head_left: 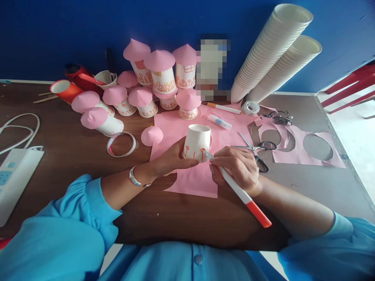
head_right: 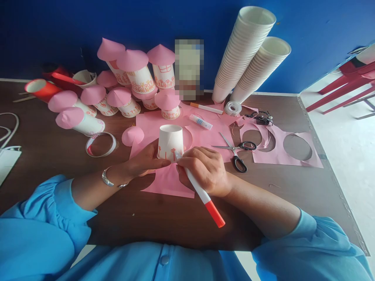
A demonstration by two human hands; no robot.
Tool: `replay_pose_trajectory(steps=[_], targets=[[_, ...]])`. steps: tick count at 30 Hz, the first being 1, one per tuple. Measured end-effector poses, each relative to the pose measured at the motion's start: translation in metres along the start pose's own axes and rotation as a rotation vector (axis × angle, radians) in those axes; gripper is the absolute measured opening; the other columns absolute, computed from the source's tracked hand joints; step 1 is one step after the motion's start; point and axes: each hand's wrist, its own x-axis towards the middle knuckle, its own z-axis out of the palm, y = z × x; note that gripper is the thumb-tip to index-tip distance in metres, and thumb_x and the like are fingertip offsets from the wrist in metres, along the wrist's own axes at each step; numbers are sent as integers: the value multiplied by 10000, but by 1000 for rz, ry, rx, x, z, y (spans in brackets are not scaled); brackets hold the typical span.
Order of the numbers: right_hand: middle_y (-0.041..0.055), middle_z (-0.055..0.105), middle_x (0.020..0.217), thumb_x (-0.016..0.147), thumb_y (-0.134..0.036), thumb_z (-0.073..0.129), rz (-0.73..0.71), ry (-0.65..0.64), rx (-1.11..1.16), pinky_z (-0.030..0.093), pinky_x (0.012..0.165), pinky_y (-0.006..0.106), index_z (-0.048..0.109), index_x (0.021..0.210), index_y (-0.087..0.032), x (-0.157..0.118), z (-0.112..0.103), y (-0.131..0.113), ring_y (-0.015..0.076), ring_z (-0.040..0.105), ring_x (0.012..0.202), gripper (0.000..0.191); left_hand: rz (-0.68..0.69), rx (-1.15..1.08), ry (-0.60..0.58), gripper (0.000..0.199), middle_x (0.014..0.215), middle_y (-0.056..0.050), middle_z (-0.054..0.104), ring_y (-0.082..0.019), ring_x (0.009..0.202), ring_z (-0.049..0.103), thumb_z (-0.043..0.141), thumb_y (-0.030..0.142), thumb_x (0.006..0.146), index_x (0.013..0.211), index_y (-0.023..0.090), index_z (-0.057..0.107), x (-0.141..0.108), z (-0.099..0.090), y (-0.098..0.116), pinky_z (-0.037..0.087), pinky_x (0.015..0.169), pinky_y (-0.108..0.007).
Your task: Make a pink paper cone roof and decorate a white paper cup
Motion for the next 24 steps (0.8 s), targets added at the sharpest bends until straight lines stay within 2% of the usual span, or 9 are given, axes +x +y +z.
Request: replay_pose_trajectory(steps=[10,16,24], targets=[[10,667,741,869,-66,628,0,-12,-2,514,524,270,573,1037,-195,1,1,-1,151,629,577,219,8,-18,-22,460,1174,-78,702,-204,1024,655,845,332,802,1179,195,619,0,0,3,523,891,-330],[5,671,740,858,-73,626,-2,-13,7,513,527,271,579,1039,-201,-1,1,-1,157,636,574,226,-3,-3,-2,488,1165,-91,718,-235,1031,671,863,359,775,1167,190,627,0,0,3,529,875,-347],[16,668,742,870,-59,627,12,8,-24,514,527,267,572,1030,-195,0,1,-1,146,620,583,218,3,-22,5,466,1161,-84,725,-220,1006,672,858,342,782,1165,192,639,0,0,2,523,868,-334]])
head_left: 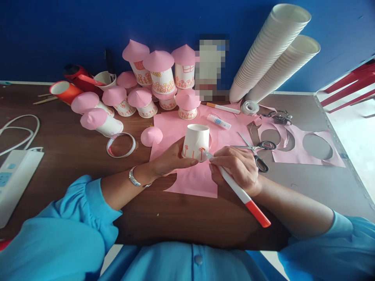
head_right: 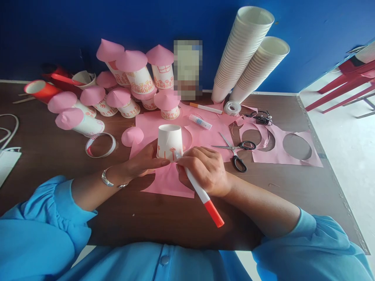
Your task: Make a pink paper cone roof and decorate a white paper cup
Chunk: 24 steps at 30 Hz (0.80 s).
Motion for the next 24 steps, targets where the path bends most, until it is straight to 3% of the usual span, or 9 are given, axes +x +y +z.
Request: replay_pose_trajectory(steps=[18,24], targets=[[1,651,725,877,-65,614,10,-17,5,502,525,261,561,1015,-201,0,0,-2,140,609,572,202,20,-37,-28,419,1072,-46,694,-188,985,645,842,306,807,1153,194,634,1,2,2,517,876,-316],[18,650,728,850,-39,634,-4,-11,39,507,532,269,570,1008,-178,0,1,-3,146,606,584,220,0,-6,-18,484,1154,-93,717,-233,1027,675,843,346,804,1208,187,628,1,1,1,531,886,-352]])
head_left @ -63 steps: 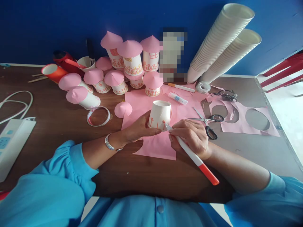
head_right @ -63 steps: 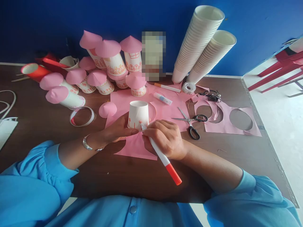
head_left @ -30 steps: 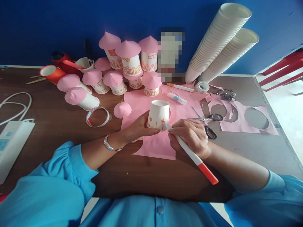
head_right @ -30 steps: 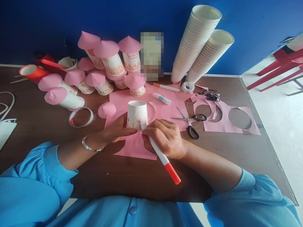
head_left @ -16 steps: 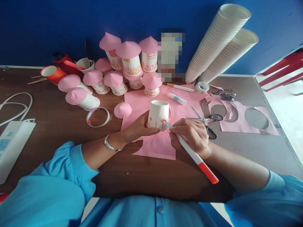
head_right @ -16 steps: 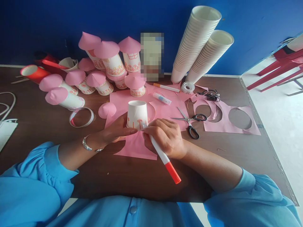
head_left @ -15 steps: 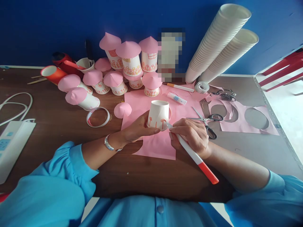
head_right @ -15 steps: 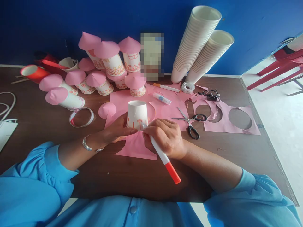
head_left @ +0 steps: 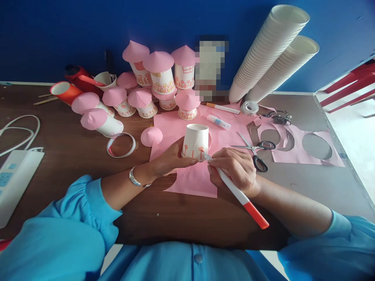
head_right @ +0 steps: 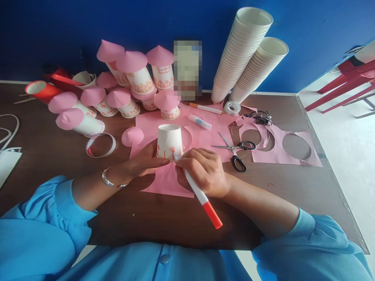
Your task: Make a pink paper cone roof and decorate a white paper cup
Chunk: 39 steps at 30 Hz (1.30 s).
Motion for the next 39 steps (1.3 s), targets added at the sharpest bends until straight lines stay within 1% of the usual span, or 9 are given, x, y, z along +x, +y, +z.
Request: replay_pose_trajectory(steps=[3,9,19,27,32,35,39], targets=[[9,649,727,858,-45,624,0,-3,-9,502,528,264,567,1015,-186,0,0,0,141,601,578,219,-4,-1,0,525,1163,-97,724,-232,1016,682,845,348,805,1253,193,619,0,-1,-2,536,874,-351],[1,650,713,876,-67,618,10,4,-46,490,516,262,560,1011,-201,0,0,2,141,605,567,199,17,-21,5,429,1128,-84,733,-222,1004,681,850,332,799,1150,182,653,0,0,0,525,866,-334],[10,643,706,826,-18,634,4,3,-32,484,514,270,564,985,-183,1,-1,0,145,590,556,240,5,-21,2,413,1110,-61,714,-196,997,663,837,315,811,1149,189,636,0,0,1,524,886,-330],[-9,646,713,862,-58,623,17,-7,-33,501,529,256,560,1000,-207,-1,0,-1,135,607,575,213,-24,-9,7,499,1153,-77,707,-220,1034,672,834,324,814,1233,195,597,-1,0,1,531,899,-351],[-9,649,717,854,-56,624,16,-20,-22,502,535,255,576,986,-205,-1,-1,-1,137,613,570,205,-10,-3,-1,457,1153,-79,713,-228,1039,674,840,331,804,1178,193,617,-1,0,0,530,903,-359],[-6,650,717,844,-48,627,11,-17,-17,499,531,259,586,983,-197,0,-1,-1,144,618,566,208,-13,0,5,461,1162,-81,713,-231,1049,673,844,330,798,1177,192,620,-1,-1,0,528,912,-364],[-5,646,713,843,-46,627,-5,-4,3,493,519,260,589,993,-189,0,-1,-2,145,612,559,211,-24,-1,18,472,1102,-72,716,-216,997,671,848,336,795,1179,189,616,-1,0,0,533,892,-360]])
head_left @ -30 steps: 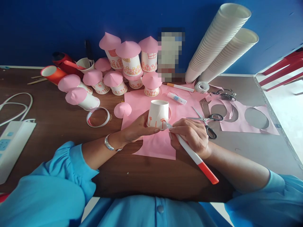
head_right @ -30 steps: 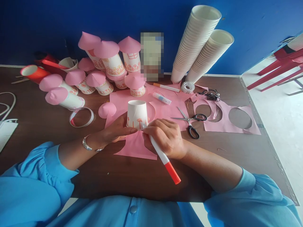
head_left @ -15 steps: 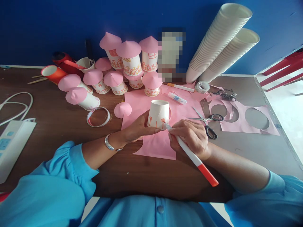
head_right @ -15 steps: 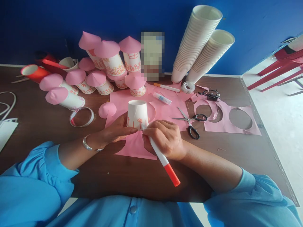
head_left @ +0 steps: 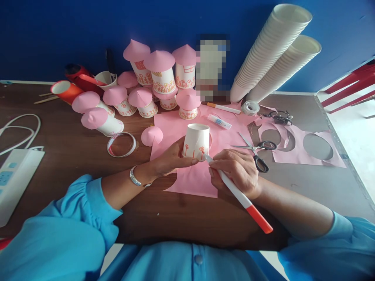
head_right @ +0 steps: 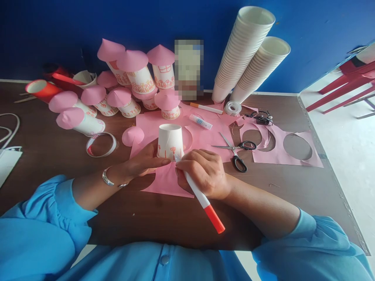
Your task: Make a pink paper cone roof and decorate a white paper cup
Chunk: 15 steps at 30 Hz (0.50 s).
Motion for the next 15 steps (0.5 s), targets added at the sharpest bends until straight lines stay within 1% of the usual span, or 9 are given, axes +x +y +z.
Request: replay_pose_trajectory(steps=[3,7,12,15], targets=[[-1,641,704,840,-40,627,-11,-7,12,498,520,264,586,993,-184,0,-1,-1,148,614,566,214,1,4,2,460,1081,-72,716,-205,967,664,847,339,798,1170,187,623,0,1,0,536,863,-347],[-9,636,698,857,-51,615,-7,-13,-2,496,514,261,586,989,-197,1,-1,-1,145,605,563,199,16,-11,-5,451,1120,-78,719,-214,996,668,850,325,793,1166,190,636,0,2,2,537,890,-356],[18,645,712,828,-25,640,-13,-14,19,502,530,274,593,1006,-162,0,0,-1,157,615,579,230,22,-10,-9,450,1129,-80,721,-207,981,667,849,328,799,1176,192,645,0,3,2,537,869,-340],[7,651,723,845,-44,627,-13,-17,-5,510,535,268,595,1024,-182,0,0,-1,155,625,584,228,29,4,-6,467,1134,-80,722,-210,983,669,853,340,795,1190,199,648,1,3,1,537,868,-343]])
